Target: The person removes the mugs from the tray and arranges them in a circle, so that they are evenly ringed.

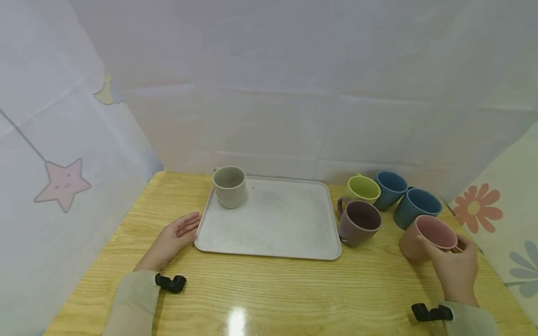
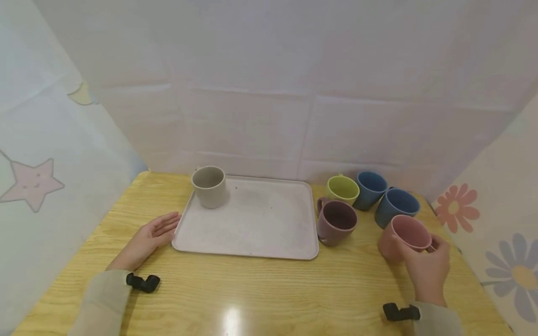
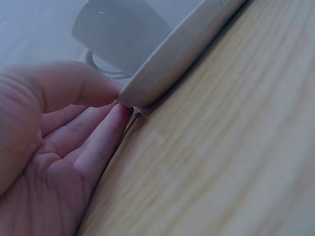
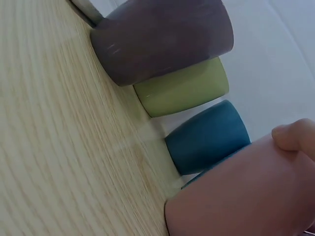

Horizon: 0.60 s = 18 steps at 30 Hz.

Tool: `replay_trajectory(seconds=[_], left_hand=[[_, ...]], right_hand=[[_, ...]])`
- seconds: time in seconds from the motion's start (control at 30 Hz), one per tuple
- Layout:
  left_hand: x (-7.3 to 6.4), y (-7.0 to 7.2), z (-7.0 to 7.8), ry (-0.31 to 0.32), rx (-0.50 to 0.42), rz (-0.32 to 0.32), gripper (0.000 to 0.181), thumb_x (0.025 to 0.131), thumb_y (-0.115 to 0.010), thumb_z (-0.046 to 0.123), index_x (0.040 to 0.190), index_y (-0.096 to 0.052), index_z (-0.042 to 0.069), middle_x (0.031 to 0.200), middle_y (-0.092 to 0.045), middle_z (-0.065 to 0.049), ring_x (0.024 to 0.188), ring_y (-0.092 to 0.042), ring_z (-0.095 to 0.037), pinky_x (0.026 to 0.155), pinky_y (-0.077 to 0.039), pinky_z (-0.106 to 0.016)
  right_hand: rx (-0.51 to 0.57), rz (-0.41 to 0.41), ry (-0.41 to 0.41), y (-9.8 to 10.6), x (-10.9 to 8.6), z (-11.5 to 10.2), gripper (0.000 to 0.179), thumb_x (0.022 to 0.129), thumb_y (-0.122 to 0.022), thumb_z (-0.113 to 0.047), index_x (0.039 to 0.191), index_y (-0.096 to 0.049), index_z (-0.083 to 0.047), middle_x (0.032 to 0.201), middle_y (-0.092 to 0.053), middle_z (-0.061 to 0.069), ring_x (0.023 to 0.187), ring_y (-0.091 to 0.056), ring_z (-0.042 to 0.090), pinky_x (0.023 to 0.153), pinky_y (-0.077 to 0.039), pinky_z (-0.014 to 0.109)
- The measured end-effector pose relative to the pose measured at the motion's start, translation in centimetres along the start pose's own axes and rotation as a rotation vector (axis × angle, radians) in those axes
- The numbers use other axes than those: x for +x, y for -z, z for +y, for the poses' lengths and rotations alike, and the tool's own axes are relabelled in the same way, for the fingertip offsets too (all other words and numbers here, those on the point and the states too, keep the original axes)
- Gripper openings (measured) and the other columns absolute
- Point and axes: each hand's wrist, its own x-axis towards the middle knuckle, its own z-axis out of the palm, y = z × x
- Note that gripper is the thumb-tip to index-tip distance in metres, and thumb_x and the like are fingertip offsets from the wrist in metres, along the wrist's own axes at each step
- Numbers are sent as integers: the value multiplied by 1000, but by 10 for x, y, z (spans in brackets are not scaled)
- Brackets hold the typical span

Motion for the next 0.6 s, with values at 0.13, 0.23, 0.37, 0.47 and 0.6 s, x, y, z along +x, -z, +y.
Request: replay_trajectory(seconds=[0.13, 0.23, 0.37, 0.47, 0.6], left_hand=[[1, 0, 1, 7, 4, -3, 65, 103, -61, 12, 159, -29, 3, 159, -36, -20, 147, -31, -36, 99, -43, -9], [0, 0, 1, 8, 2, -5, 65, 103, -61, 12, 159, -29, 4, 159, -36, -19, 147, -31, -36, 99, -43, -10], [0, 0, 0, 7, -3, -5, 65, 103, -61, 12, 159, -29, 4, 159, -36, -19, 147, -31, -35, 100, -43, -10], [0, 0, 1, 5, -7, -5, 65, 103, -61, 12, 159, -28, 3, 159, -36, -20, 147, -31, -36, 100, -43, -10], [0, 0, 1, 3, -9, -7, 66, 103, -61, 11, 159, -28, 2, 159, -36, -21, 147, -30, -37, 99, -43, -9]], right_hand=[[43, 19, -23, -2, 3, 0, 104, 79, -85, -48, 157, -26, -12, 146, -36, 6, 134, -38, 28, 103, -43, 29], [80, 49, -19, -5, 3, 1, 102, 79, -86, -46, 154, -27, -12, 138, -37, -2, 129, -39, 24, 103, -43, 28], [146, 70, 14, -10, 2, 1, 97, 81, -86, -39, 151, -25, -12, 140, -33, -2, 131, -38, 23, 109, -41, 28], [161, 51, 41, -11, 1, -2, 99, 84, -83, -34, 154, -17, -10, 151, -25, 8, 138, -34, 27, 116, -37, 32], [85, 28, 79, -9, -3, -8, 104, 87, -79, -36, 159, -9, -6, 158, -16, 18, 141, -26, 34, 119, -32, 40]])
